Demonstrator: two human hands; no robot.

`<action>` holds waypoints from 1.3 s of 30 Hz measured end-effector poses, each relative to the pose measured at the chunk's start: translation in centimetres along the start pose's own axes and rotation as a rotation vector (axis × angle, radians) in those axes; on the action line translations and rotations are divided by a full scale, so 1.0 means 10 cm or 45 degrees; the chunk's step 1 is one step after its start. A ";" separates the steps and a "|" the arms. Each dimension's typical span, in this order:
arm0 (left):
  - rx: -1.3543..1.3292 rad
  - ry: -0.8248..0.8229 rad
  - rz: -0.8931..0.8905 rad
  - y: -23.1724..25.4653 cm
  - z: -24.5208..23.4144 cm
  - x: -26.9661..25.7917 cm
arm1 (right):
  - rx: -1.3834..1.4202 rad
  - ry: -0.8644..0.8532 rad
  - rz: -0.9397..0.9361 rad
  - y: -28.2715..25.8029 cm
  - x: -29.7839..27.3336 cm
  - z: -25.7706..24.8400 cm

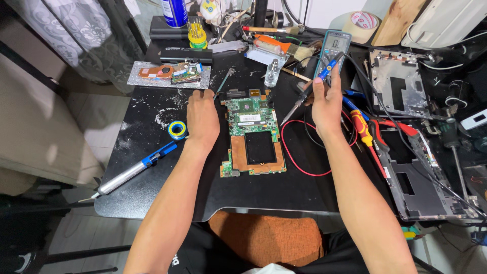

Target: The person uses a multimeter to test points on a circuit board, then picks up the board to turn it over. They pick up a soldering iron to apply heat to components on the board, using tweezers to handle small parts.

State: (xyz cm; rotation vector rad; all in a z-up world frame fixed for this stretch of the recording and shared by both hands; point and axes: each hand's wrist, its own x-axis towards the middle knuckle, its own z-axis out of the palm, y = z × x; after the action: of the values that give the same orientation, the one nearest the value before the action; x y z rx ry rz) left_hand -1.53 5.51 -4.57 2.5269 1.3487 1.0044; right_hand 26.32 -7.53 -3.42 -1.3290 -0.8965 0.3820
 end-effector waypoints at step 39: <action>-0.072 -0.297 -0.211 -0.29 -1.02 -0.14 | 0.013 0.001 0.020 0.00 -0.05 0.02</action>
State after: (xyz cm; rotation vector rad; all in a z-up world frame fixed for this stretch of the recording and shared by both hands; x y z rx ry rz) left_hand -10.24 4.04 1.54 2.3574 1.4105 0.6829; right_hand 25.92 -7.75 -3.60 -1.3275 -0.8829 0.3971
